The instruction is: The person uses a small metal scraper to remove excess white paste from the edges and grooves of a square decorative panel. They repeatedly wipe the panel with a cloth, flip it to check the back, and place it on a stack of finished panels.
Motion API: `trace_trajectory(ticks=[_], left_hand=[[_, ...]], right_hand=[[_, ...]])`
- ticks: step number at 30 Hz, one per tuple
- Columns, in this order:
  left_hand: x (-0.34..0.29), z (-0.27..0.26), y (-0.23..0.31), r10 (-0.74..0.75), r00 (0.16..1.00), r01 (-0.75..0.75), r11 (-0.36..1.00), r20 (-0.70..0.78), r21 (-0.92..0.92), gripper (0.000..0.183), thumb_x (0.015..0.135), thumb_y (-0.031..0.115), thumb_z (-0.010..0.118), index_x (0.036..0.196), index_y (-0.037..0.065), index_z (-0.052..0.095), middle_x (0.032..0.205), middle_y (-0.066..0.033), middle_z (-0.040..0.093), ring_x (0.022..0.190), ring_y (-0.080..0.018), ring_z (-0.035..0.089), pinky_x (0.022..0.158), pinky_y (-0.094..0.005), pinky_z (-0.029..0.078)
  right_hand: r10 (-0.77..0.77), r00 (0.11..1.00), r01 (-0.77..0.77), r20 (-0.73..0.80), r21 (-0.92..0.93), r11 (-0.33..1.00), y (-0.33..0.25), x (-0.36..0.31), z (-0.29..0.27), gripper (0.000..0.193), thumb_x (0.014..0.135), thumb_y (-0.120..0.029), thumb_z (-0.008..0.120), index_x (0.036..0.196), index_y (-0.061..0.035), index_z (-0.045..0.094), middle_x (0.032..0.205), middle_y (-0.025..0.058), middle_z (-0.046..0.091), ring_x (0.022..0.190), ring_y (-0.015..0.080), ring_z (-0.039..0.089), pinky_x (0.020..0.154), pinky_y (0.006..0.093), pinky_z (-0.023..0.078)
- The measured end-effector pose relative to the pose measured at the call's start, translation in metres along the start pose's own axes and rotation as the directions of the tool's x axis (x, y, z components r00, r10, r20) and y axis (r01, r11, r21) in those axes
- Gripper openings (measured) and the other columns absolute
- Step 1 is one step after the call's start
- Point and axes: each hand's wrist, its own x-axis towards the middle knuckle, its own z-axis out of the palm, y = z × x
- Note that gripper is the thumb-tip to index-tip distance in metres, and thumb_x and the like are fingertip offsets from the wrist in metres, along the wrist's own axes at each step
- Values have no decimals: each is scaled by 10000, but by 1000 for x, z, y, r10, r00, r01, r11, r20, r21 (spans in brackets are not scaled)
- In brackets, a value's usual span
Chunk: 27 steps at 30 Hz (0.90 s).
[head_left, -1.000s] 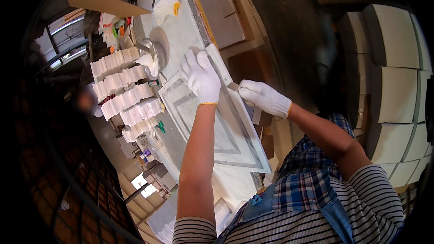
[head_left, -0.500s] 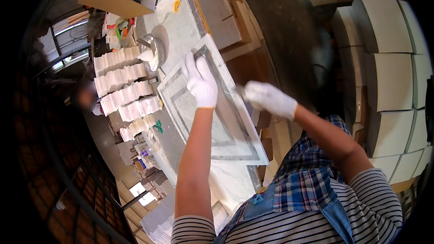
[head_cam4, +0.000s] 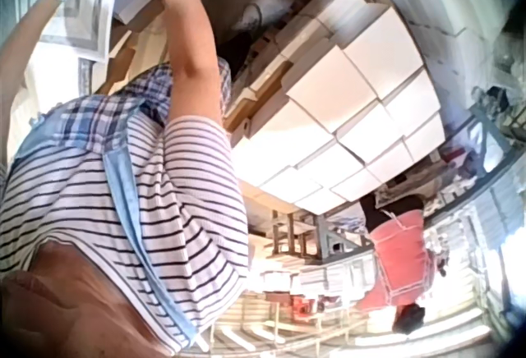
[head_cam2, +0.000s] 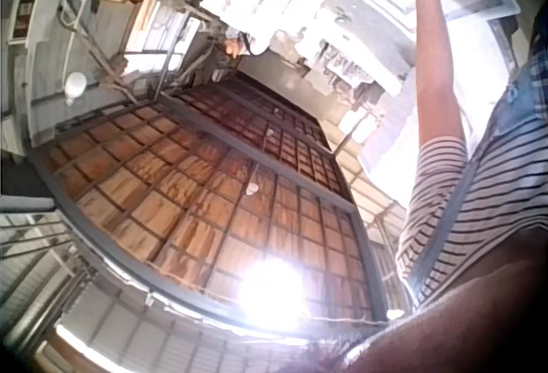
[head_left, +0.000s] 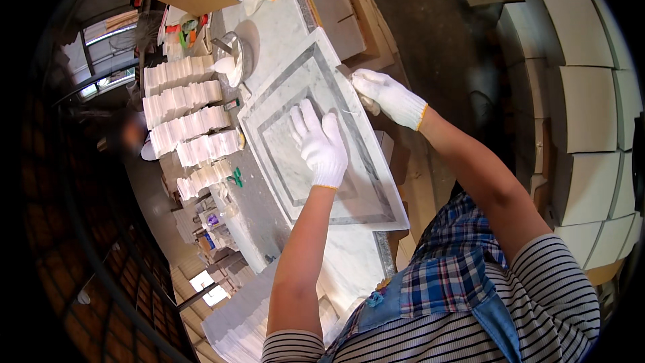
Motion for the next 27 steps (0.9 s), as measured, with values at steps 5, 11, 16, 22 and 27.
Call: trace_trajectory(ticks=[5, 11, 16, 22, 27], left_hand=[[-1, 4, -4, 33, 999, -33, 999, -19, 16, 602, 1006, 389, 482, 1487, 37, 389, 1521, -263, 351, 1407, -438, 296, 1156, -507, 249], [0, 5, -8, 46, 998, -45, 998, -35, 47, 591, 1013, 370, 476, 1488, 31, 381, 1524, -265, 345, 1399, -434, 307, 1143, -484, 280], [0, 3, -3, 36, 999, -35, 999, -38, 33, 575, 1014, 362, 475, 1477, 29, 397, 1528, -261, 344, 1396, -429, 316, 1129, -467, 306], [-3, 0, -8, 175, 984, -172, 980, -25, 102, 568, 1018, 363, 469, 1472, 28, 404, 1532, -263, 336, 1403, -433, 305, 1131, -456, 305], [-4, -3, 4, 65, 997, -66, 998, -41, -9, 546, 1026, 357, 451, 1465, 34, 414, 1519, -274, 351, 1404, -442, 299, 1134, -469, 296]], right_hand=[[-1, 1000, 1, 15, 6, 1000, 4, -11, 2, 344, 1027, -439, 517, 920, -116, 563, 728, -62, 429, 637, 50, 359, 563, 224, 323], [-6, 997, 10, 73, -61, 998, 16, -42, 3, 397, 1016, -488, 522, 892, -112, 559, 750, -64, 445, 693, 47, 391, 607, 228, 349], [-19, 999, 22, 31, -98, 995, 30, -76, 12, 364, 1018, -439, 540, 969, -83, 598, 842, -17, 520, 797, 76, 453, 709, 264, 419], [216, 972, -208, 92, -93, 974, 41, -121, 20, 331, 1046, -377, 503, 948, -73, 588, 761, 2, 488, 731, 109, 453, 677, 273, 411], [170, 981, -151, 96, -182, 972, 62, -157, 22, 373, 1043, -420, 505, 1022, -63, 610, 817, 30, 519, 757, 138, 501, 696, 284, 443]])
